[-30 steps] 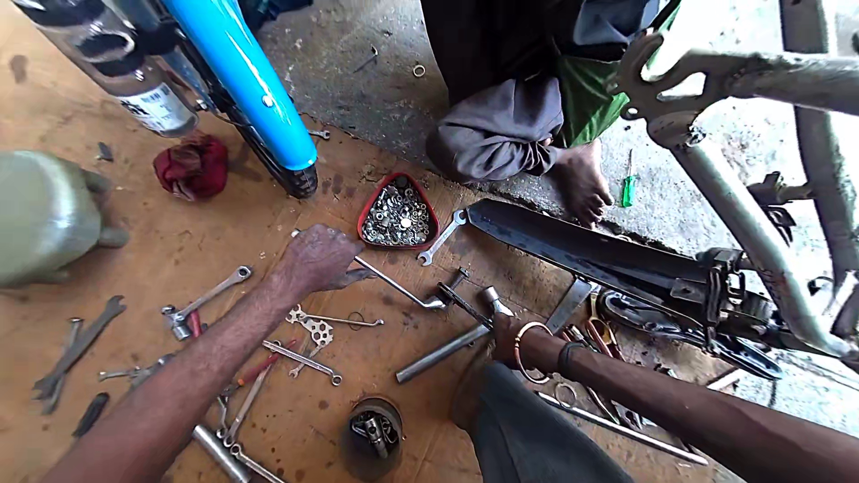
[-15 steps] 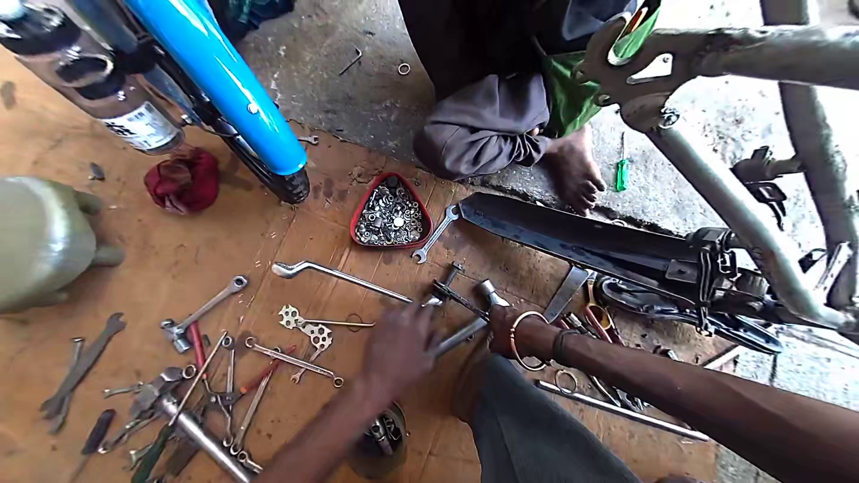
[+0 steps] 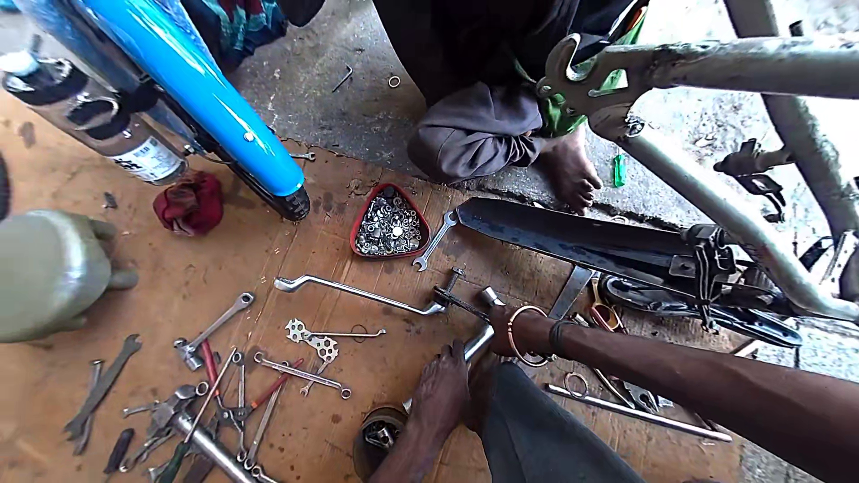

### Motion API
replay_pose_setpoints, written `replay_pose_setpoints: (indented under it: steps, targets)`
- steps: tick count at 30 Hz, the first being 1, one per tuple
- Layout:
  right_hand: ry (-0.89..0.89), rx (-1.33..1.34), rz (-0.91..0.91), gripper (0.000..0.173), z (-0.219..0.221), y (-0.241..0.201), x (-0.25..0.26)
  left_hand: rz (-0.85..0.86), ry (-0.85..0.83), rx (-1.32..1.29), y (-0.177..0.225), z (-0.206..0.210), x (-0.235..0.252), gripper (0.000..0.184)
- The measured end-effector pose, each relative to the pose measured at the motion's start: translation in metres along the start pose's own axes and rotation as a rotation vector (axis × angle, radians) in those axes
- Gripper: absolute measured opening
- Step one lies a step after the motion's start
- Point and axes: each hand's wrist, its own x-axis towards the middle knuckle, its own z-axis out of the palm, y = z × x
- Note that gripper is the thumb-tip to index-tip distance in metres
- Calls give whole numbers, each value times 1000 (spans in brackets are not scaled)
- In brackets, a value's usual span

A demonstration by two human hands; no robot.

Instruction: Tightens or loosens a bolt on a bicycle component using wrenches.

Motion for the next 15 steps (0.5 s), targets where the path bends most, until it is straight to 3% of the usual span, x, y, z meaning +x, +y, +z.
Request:
replay_pose_setpoints:
  steps: [4, 9, 13, 15]
  targets:
    - [8, 20, -8, 32, 0, 2, 4, 14, 103, -1, -9, 18, 3, 47]
    - [9, 25, -31, 31, -4, 3, 1, 147, -87, -193, -42, 13, 28, 49]
    - [1, 22, -57, 32, -3, 4, 6, 52, 227, 10, -31, 23, 24, 48]
    - [8, 48, -74, 34, -2, 7, 5, -9, 236, -26, -30, 13, 20, 48]
